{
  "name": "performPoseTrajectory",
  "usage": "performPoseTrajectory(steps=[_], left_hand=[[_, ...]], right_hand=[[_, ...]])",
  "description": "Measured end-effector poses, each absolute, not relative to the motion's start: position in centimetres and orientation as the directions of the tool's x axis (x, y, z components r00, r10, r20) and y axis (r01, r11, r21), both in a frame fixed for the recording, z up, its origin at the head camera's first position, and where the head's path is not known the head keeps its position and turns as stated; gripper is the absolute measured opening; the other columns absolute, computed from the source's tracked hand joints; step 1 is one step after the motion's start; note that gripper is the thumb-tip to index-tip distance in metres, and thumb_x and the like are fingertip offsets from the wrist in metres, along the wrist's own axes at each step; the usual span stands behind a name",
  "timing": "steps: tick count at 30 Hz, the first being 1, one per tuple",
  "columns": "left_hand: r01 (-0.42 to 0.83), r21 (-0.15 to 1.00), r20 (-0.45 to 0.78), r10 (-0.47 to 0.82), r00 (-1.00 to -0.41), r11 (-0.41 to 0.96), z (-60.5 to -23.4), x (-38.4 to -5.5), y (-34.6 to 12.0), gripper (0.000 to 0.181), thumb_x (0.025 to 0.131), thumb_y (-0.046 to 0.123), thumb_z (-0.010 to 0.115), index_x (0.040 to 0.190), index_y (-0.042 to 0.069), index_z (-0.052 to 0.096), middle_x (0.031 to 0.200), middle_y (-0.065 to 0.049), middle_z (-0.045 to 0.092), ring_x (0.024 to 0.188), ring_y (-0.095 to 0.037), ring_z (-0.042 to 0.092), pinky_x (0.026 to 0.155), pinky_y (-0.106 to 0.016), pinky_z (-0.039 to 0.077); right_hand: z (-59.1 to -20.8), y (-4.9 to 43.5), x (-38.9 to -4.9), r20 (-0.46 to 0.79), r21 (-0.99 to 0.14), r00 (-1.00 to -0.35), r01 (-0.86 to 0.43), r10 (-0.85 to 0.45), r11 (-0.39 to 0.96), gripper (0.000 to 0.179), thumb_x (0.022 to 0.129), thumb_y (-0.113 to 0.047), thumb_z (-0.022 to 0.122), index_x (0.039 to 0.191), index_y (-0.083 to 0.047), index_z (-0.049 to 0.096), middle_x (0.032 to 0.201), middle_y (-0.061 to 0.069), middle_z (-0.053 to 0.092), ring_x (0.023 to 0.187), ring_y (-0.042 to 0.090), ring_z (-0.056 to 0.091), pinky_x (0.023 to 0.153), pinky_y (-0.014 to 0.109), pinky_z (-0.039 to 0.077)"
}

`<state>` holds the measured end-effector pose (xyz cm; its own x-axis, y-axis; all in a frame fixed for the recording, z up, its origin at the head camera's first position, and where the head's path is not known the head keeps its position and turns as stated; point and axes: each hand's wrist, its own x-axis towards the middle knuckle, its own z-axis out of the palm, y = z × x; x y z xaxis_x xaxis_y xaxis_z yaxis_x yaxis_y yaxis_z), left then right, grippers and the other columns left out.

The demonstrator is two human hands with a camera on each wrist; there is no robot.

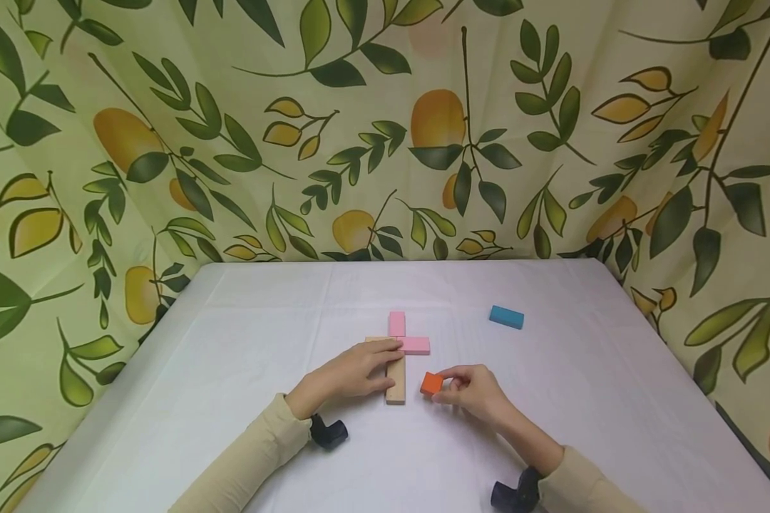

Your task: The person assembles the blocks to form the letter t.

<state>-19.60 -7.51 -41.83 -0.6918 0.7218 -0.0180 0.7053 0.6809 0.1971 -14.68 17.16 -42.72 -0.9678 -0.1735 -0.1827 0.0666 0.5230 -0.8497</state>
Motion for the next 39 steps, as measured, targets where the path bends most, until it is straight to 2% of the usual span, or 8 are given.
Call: performPoseTrajectory(steps=[17,39], left_hand=[[0.669,0.292,-0.05,0.71,-0.702,0.683,-42.0,-20.0,-7.6,0.051,0.096,0.033,0.058,0.142,0.014,0.049,0.154,0.0,0.042,0.146,-0.017,0.037,0.12,-0.034,0.032],[0.677,0.293,-0.039,0.716,-0.697,0.675,-42.0,-20.0,-7.6,0.051,0.096,0.032,0.058,0.142,0.014,0.049,0.154,0.0,0.043,0.145,-0.017,0.037,0.12,-0.035,0.032]], right_hand=[[-42.9,16.3,-14.0,-0.185,-0.851,-0.961,0.054,-0.204,0.522,0.041,0.076,-0.011,0.08,0.111,0.006,0.069,0.062,-0.003,0.05,0.055,0.009,0.043,0.048,0.018,0.033],[-43.0,15.7,-13.1,-0.178,-0.875,-0.947,0.029,-0.266,0.482,0.041,0.075,-0.011,0.08,0.109,0.008,0.068,0.061,-0.004,0.048,0.052,0.005,0.041,0.046,0.016,0.032]])
